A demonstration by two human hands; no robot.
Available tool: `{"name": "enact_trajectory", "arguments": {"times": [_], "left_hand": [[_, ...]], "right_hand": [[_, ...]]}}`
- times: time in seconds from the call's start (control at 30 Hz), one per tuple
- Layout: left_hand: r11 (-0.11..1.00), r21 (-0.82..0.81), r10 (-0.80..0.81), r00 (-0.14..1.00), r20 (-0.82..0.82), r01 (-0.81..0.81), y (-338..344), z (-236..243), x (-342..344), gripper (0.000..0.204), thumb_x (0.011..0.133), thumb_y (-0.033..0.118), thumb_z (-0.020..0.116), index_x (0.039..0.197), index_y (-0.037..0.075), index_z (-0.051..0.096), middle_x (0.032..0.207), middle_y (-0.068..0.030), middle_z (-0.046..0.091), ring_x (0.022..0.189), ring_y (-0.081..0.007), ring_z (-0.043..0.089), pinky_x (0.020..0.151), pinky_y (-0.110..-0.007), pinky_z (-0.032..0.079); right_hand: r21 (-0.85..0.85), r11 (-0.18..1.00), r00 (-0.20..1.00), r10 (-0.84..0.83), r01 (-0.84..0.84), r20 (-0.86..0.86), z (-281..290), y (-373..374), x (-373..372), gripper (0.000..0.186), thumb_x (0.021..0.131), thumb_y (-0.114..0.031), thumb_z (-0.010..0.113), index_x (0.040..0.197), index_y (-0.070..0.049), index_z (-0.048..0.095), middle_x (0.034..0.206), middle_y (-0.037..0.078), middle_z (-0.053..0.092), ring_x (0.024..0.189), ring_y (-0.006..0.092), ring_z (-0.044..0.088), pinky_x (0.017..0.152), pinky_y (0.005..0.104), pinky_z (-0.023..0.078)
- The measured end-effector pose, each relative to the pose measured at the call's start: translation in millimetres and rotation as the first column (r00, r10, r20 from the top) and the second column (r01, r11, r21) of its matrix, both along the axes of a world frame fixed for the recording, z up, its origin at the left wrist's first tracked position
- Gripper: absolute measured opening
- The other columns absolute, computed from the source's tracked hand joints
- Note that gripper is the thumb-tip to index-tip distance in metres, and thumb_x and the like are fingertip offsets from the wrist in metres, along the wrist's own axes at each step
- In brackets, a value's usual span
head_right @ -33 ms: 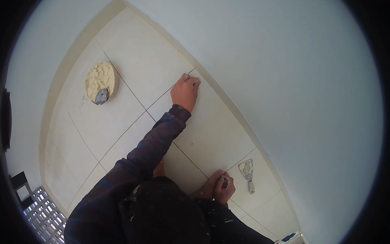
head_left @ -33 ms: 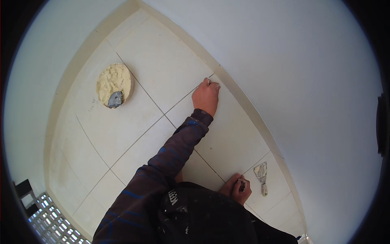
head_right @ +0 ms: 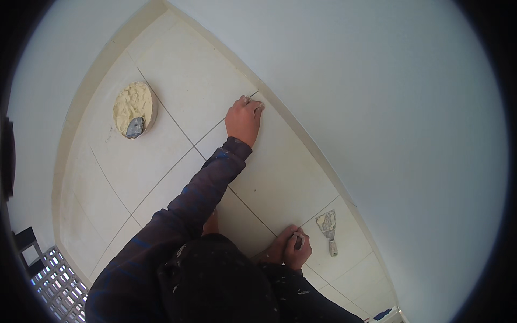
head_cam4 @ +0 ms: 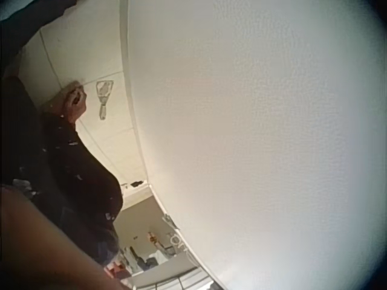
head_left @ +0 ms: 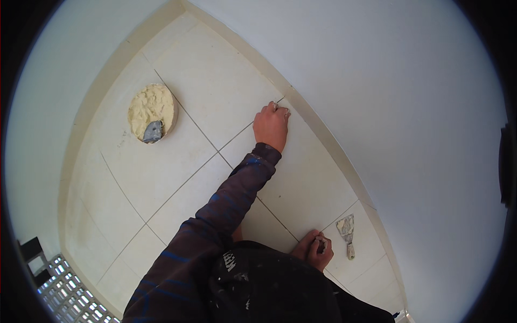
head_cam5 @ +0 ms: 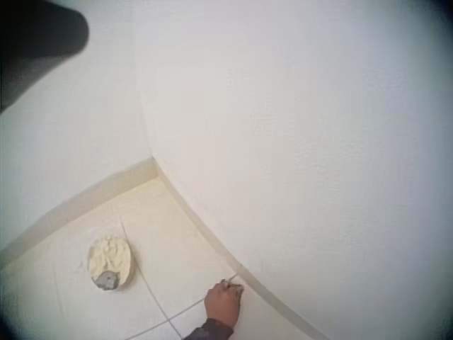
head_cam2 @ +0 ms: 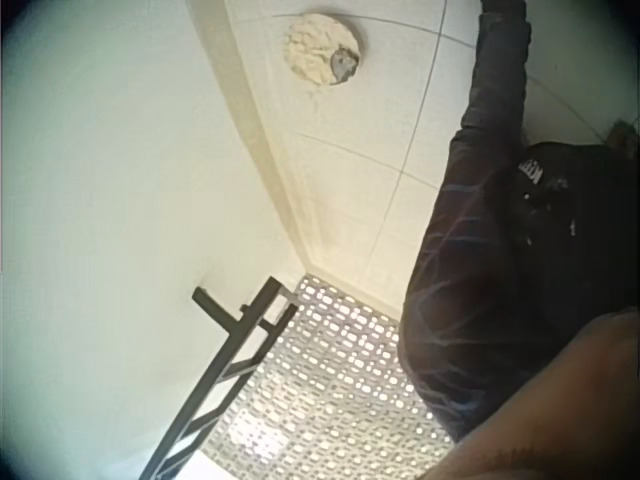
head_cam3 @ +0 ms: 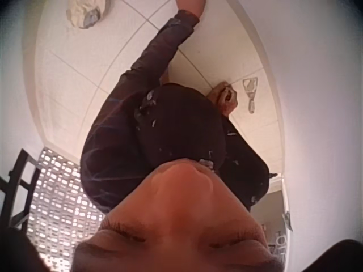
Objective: The person applies grout to the corner joints and seams of a tiled floor by hand and using a putty knife, taking small amounts of material from a bucket and smoothing it into the gaps.
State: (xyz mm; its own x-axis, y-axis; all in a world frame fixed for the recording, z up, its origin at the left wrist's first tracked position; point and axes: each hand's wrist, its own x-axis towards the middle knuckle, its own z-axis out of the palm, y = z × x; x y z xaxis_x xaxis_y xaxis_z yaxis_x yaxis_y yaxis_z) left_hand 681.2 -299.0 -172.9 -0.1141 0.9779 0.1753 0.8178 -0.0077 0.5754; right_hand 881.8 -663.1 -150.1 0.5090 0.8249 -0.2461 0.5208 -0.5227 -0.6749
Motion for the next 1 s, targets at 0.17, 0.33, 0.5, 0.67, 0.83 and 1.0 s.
{"name": "enact_trajectory", "arguments": {"times": [0.17,0.33,0.5,0.67,0.83,1.0], "left_hand": [[0.975,0.222,-0.008,0.998,0.069,-0.007,21,-18,-14,0.008,0.087,0.013,0.076,0.092,0.007,0.077,0.094,-0.0096,0.071,0.086,-0.0300,0.066,0.074,-0.043,0.054],[0.993,0.113,-0.069,0.963,0.261,0.041,19,-19,-19,0.012,0.089,0.002,0.069,0.101,0.004,0.071,0.092,-0.0142,0.071,0.078,-0.0312,0.068,0.073,-0.041,0.054],[0.998,0.059,-0.031,0.915,0.403,0.009,22,-16,-22,0.022,0.089,-0.004,0.061,0.109,0.000,0.053,0.090,-0.0200,0.070,0.073,-0.0341,0.068,0.069,-0.039,0.054],[0.997,0.074,-0.029,0.901,0.433,-0.004,32,-14,-20,0.026,0.088,-0.007,0.056,0.110,-0.003,0.044,0.089,-0.0243,0.067,0.079,-0.0403,0.068,0.071,-0.044,0.053],[0.998,-0.025,-0.048,0.976,0.213,0.054,38,12,-14,0.032,0.082,-0.008,0.054,0.111,-0.001,0.043,0.086,-0.0257,0.063,0.082,-0.0467,0.063,0.073,-0.054,0.051],[0.992,0.026,-0.128,0.974,0.187,0.126,29,28,-14,0.032,0.082,-0.007,0.054,0.111,-0.002,0.043,0.085,-0.0245,0.063,0.079,-0.0466,0.063,0.072,-0.053,0.051]], "right_hand": [[0.018,1.000,1.000,-0.002,0.002,-0.013,1,-1,2,0.014,0.093,-0.010,0.063,0.102,0.000,0.067,0.106,0.023,0.074,0.096,0.0335,0.075,0.083,0.0396,0.059],[0.016,1.000,1.000,-0.021,0.021,-0.007,4,0,1,0.014,0.093,-0.009,0.063,0.102,0.000,0.067,0.106,0.023,0.075,0.096,0.0331,0.075,0.083,0.0392,0.059],[0.001,1.000,1.000,-0.009,0.009,-0.005,-1,1,1,0.014,0.093,-0.010,0.063,0.101,0.001,0.067,0.107,0.023,0.075,0.096,0.0322,0.075,0.082,0.0391,0.058],[0.049,0.999,0.999,-0.023,0.024,-0.025,0,6,-4,0.014,0.093,-0.011,0.063,0.101,0.000,0.067,0.107,0.023,0.075,0.096,0.0330,0.075,0.083,0.0392,0.058],[0.033,0.999,1.000,-0.013,0.013,-0.001,-4,2,2,0.013,0.094,-0.011,0.063,0.100,-0.001,0.067,0.107,0.022,0.075,0.097,0.0341,0.075,0.083,0.0397,0.058],[0.034,0.999,1.000,-0.024,0.024,0.000,-1,2,1,0.013,0.093,-0.011,0.063,0.100,-0.002,0.067,0.107,0.022,0.074,0.098,0.0346,0.074,0.084,0.0402,0.058]]}}
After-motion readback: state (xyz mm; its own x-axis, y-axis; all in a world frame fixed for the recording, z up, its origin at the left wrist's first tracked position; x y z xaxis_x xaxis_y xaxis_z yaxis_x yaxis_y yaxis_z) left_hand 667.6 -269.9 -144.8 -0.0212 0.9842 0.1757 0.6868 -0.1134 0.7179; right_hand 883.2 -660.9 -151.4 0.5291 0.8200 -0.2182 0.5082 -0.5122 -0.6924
